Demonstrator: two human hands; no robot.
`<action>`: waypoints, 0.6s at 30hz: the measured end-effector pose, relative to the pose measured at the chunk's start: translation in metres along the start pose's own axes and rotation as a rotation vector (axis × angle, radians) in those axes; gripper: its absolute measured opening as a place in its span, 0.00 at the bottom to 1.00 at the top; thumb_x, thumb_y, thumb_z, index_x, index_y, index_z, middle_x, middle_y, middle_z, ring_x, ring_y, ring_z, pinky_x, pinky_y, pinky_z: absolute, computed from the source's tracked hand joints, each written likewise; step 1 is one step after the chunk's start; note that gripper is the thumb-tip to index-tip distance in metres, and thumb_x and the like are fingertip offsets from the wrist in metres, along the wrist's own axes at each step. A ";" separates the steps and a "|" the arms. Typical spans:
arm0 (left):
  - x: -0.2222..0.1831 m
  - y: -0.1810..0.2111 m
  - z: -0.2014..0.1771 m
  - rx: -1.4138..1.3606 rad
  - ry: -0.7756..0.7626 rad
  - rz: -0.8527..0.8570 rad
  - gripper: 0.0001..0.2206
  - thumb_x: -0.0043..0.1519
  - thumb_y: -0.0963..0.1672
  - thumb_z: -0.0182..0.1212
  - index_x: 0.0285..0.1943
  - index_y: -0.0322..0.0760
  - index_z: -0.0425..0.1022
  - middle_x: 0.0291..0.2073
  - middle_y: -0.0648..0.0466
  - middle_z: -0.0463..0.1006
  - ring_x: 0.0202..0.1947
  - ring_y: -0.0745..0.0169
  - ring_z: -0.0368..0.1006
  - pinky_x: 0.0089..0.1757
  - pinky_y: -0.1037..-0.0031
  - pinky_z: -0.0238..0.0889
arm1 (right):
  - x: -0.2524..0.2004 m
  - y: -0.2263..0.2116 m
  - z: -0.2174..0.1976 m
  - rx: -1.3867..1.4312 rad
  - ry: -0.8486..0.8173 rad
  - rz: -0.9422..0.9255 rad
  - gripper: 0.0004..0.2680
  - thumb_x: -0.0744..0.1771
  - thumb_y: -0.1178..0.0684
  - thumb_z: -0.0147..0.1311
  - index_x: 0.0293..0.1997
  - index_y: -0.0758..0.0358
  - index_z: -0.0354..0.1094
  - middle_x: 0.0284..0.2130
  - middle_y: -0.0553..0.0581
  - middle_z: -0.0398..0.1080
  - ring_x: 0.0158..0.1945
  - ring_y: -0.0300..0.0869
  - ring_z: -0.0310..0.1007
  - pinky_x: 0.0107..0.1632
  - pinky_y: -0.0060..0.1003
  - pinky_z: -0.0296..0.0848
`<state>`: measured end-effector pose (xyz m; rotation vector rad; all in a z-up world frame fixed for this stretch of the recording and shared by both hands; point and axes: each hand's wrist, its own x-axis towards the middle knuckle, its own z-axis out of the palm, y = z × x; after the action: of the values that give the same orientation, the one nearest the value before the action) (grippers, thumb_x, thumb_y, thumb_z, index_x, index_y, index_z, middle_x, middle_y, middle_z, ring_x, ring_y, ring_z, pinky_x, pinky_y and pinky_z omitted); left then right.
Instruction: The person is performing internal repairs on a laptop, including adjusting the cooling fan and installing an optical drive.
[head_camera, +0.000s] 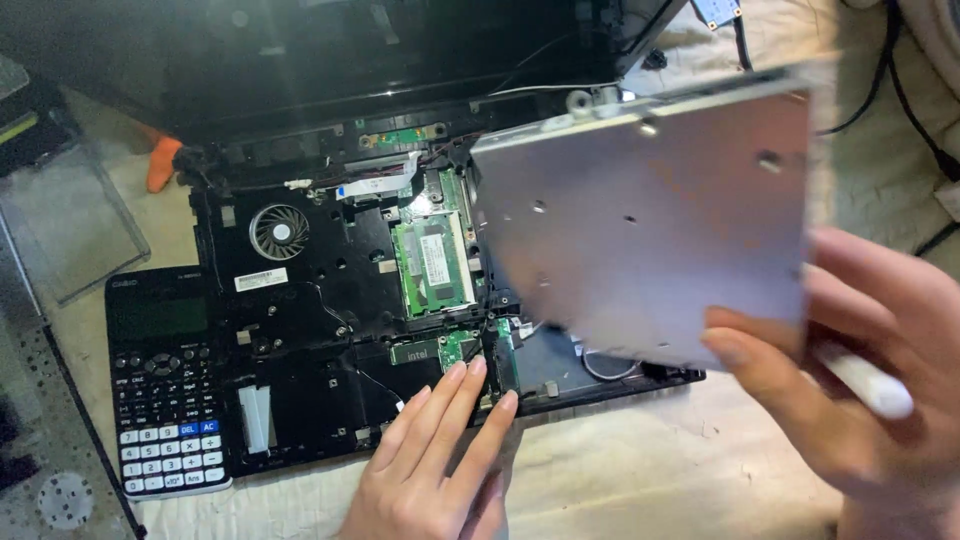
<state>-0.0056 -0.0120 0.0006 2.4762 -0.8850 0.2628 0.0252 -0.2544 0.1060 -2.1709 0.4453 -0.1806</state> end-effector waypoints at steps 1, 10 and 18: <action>0.000 0.001 0.000 -0.014 -0.009 -0.017 0.22 0.62 0.44 0.53 0.66 0.42 0.73 0.65 0.42 0.73 0.66 0.49 0.71 0.61 0.62 0.63 | -0.005 0.003 0.000 -0.038 0.066 0.019 0.20 0.62 0.66 0.62 0.61 0.69 0.63 0.42 0.69 0.77 0.37 0.45 0.79 0.38 0.30 0.69; 0.000 -0.002 0.002 0.005 0.027 0.018 0.20 0.63 0.44 0.50 0.64 0.41 0.75 0.63 0.42 0.74 0.64 0.49 0.72 0.60 0.64 0.63 | 0.039 0.026 -0.003 -0.787 -0.084 -1.438 0.08 0.69 0.66 0.49 0.49 0.84 0.71 0.45 0.77 0.80 0.43 0.61 0.82 0.42 0.44 0.78; -0.007 -0.006 0.001 0.010 -0.039 0.043 0.21 0.62 0.44 0.56 0.67 0.40 0.73 0.61 0.40 0.76 0.60 0.47 0.74 0.61 0.60 0.62 | 0.045 0.027 0.044 -0.716 0.097 -1.541 0.02 0.69 0.61 0.58 0.41 0.67 0.76 0.40 0.67 0.82 0.34 0.49 0.81 0.24 0.28 0.61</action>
<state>-0.0070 -0.0053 -0.0052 2.4810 -0.9557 0.2352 0.0725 -0.2534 0.0565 -2.6995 -1.4061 -1.0669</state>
